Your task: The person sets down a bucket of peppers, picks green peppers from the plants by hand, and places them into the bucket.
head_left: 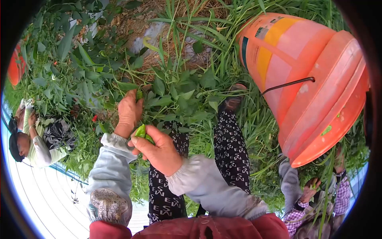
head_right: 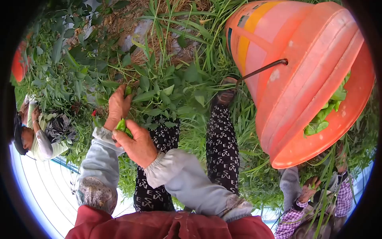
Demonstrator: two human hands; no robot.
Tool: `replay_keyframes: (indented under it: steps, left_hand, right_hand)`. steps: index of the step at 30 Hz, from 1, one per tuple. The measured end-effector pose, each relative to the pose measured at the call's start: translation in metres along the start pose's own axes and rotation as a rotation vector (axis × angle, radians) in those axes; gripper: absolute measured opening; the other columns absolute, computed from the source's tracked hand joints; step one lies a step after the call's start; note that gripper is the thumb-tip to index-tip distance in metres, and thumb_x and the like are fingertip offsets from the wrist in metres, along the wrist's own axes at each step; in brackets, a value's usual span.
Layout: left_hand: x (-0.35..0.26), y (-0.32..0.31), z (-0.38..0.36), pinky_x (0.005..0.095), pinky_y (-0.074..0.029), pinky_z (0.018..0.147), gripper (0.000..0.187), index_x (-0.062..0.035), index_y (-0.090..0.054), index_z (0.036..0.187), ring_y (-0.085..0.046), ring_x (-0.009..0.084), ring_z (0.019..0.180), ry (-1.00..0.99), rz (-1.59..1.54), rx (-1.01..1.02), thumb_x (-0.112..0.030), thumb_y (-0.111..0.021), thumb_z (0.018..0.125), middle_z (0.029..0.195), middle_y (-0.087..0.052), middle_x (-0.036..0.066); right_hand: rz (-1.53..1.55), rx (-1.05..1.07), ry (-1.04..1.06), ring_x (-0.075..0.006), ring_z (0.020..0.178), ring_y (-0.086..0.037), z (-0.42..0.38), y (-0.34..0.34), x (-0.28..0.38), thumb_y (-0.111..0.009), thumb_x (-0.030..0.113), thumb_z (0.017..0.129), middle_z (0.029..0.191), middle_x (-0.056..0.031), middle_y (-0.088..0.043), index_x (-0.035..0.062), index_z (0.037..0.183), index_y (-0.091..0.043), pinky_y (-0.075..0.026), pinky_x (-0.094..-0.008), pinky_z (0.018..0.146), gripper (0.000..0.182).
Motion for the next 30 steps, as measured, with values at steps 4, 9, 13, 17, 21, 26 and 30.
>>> replay_keyframes:
  steps: [4,9,13,17,21,26,30]
  left_hand:
    - [-0.007,0.014,-0.055,0.0382,-0.050,0.062,0.029,-0.0081,-0.052,0.103,-0.060,0.0332,0.078,-0.134,-0.157,-0.209,-0.010,-0.062,0.076,0.097,-0.059,0.013]
    - [-0.005,0.016,-0.098,0.0334,-0.050,0.055,0.029,-0.0093,-0.052,0.102,-0.061,0.0280,0.073,-0.208,-0.101,-0.341,-0.010,-0.063,0.075,0.099,-0.058,0.008]
    - [-0.017,0.029,-0.123,0.0337,-0.051,0.057,0.030,-0.0082,-0.052,0.101,-0.060,0.0282,0.077,-0.179,-0.132,-0.352,-0.007,-0.062,0.073,0.100,-0.057,0.010]
    - [-0.015,0.030,-0.138,0.0331,-0.048,0.072,0.033,-0.0029,-0.051,0.097,-0.058,0.0317,0.085,0.017,-0.445,-0.496,0.005,-0.063,0.068,0.096,-0.057,0.016]
    - [-0.023,0.046,-0.147,0.0342,-0.048,0.069,0.031,-0.0041,-0.051,0.095,-0.059,0.0303,0.081,0.001,-0.435,-0.513,0.004,-0.066,0.070,0.092,-0.058,0.015]
    - [-0.030,0.036,-0.186,0.0225,-0.041,0.050,0.024,-0.0027,-0.051,0.093,-0.050,0.0104,0.057,0.138,-0.486,-0.367,-0.002,-0.067,0.076,0.073,-0.053,0.004]
    - [-0.042,0.066,-0.162,0.0188,-0.043,0.055,0.019,-0.0031,-0.050,0.098,-0.051,0.0044,0.064,0.396,-1.121,-0.269,-0.004,-0.062,0.083,0.078,-0.055,-0.001]
  right_hand:
    - [-0.181,0.006,0.085,-0.0087,0.070,-0.059,-0.002,-0.003,-0.019,-0.055,0.012,0.086,0.083,-0.0045,-0.062,0.0037,0.101,-0.054,-0.045,-0.0240,0.056,0.017]
    - [-0.568,-0.007,0.311,-0.0268,0.062,-0.058,-0.001,-0.005,-0.020,-0.059,0.014,0.080,0.067,-0.0136,-0.057,0.0033,0.095,-0.053,-0.045,-0.0323,0.057,0.019]
    - [-0.586,0.000,0.251,-0.0281,0.064,-0.058,-0.003,-0.003,-0.021,-0.059,0.014,0.081,0.071,-0.0142,-0.058,0.0034,0.090,-0.053,-0.045,-0.0320,0.059,0.016]
    - [-0.414,-0.106,0.293,-0.0094,0.073,-0.058,0.003,-0.003,-0.011,-0.056,0.008,0.085,0.082,-0.0037,-0.062,0.0035,0.100,-0.055,-0.046,-0.0240,0.062,0.016]
    - [-0.372,-0.099,0.233,-0.0046,0.070,-0.053,0.002,-0.002,-0.008,-0.056,0.008,0.085,0.082,0.0011,-0.059,0.0046,0.104,-0.055,-0.043,-0.0194,0.059,0.019]
    - [-0.345,-0.123,0.186,-0.0029,0.067,-0.049,0.003,-0.006,-0.002,-0.058,0.007,0.084,0.078,0.0032,-0.056,0.0046,0.104,-0.056,-0.041,-0.0186,0.059,0.020]
    - [-0.400,-0.086,0.186,-0.0107,0.076,-0.055,0.002,-0.008,-0.002,-0.065,0.012,0.081,0.086,-0.0041,-0.059,0.0055,0.106,-0.055,-0.046,-0.0255,0.069,0.028]
Point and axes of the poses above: each hand's wrist, its own z-axis towards the middle knuckle, its own y-axis out of the back of the hand, x = y × z, the point moved 1 cm from there along z, towards the middle knuckle
